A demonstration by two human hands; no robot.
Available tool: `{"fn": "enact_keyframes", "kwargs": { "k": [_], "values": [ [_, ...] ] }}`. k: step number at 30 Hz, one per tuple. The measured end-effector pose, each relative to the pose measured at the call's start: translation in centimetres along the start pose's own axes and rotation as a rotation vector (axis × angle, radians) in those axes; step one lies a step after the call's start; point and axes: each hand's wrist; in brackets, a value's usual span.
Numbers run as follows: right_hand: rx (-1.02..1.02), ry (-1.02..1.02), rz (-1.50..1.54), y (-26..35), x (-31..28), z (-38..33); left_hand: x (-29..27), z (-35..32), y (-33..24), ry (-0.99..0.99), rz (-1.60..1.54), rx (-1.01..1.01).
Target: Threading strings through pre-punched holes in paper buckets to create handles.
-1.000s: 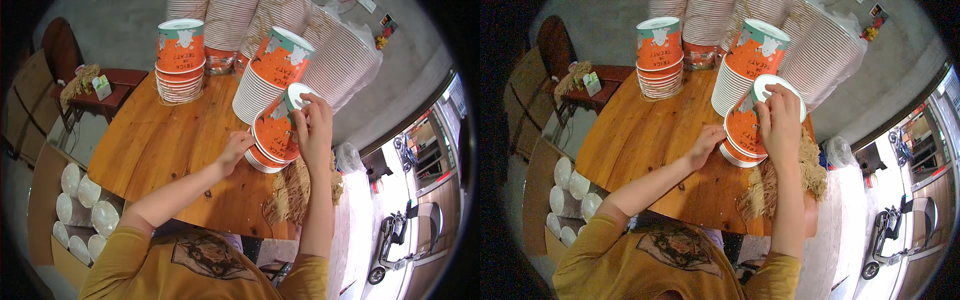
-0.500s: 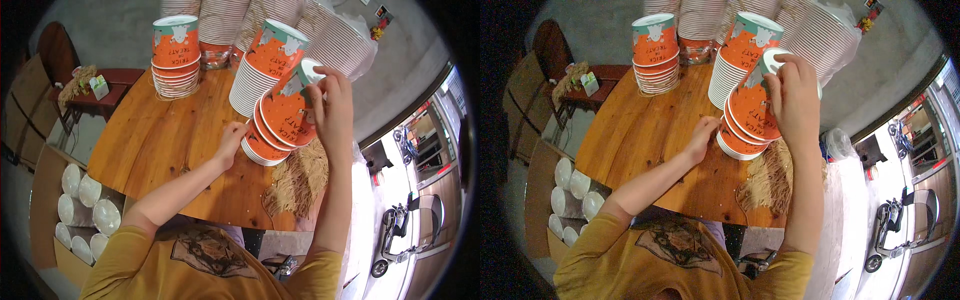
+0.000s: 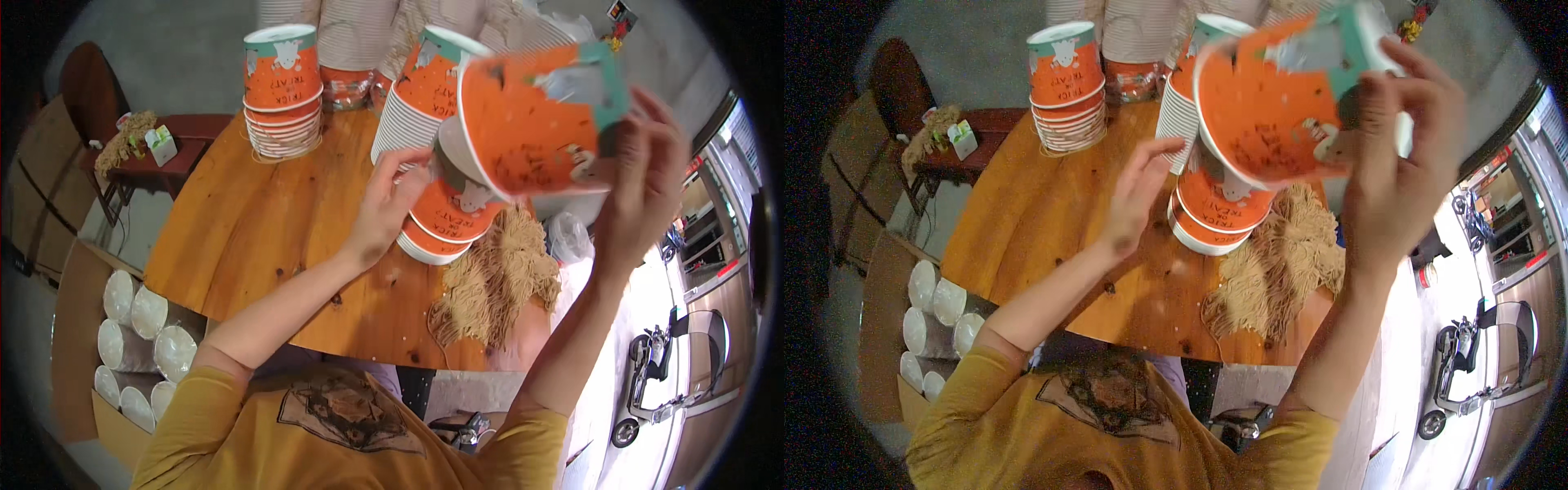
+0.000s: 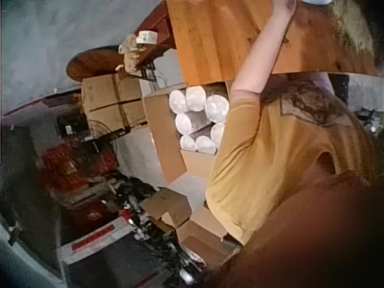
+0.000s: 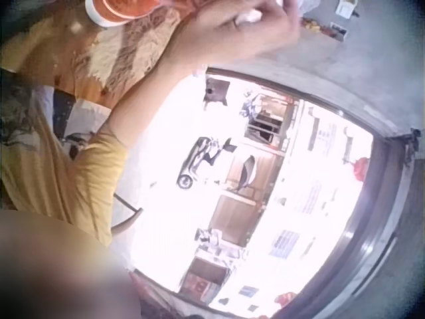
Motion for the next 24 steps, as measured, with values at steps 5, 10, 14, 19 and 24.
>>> {"fn": "enact_keyframes", "kwargs": {
  "k": [5, 10, 14, 19, 24],
  "values": [
    [0.555, -0.207, 0.604, 4.7, 0.2, -3.8, 1.0, -3.4, -8.0, 0.142, 0.022, 0.27],
    [0.677, 0.634, 0.255, 4.6, -1.2, -11.8, -5.1, -5.5, -10.7, 0.088, 0.582, 0.242],
    [0.606, 1.425, -0.116, 6.5, -4.8, -19.3, -8.9, -5.4, -11.9, 0.3, 1.122, 0.353],
    [0.598, 1.108, -0.022, 8.9, -6.4, -26.5, -10.4, -6.5, -10.9, 0.445, 1.366, 0.317],
    [0.857, 1.251, 0.026, 11.5, -4.8, -25.3, -11.0, -6.6, -9.7, 0.481, 1.363, 0.283]
  ]
}}
Point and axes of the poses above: each hand's wrist, its own z-axis towards the middle knuckle, its own x-axis out of the palm, y = z × x
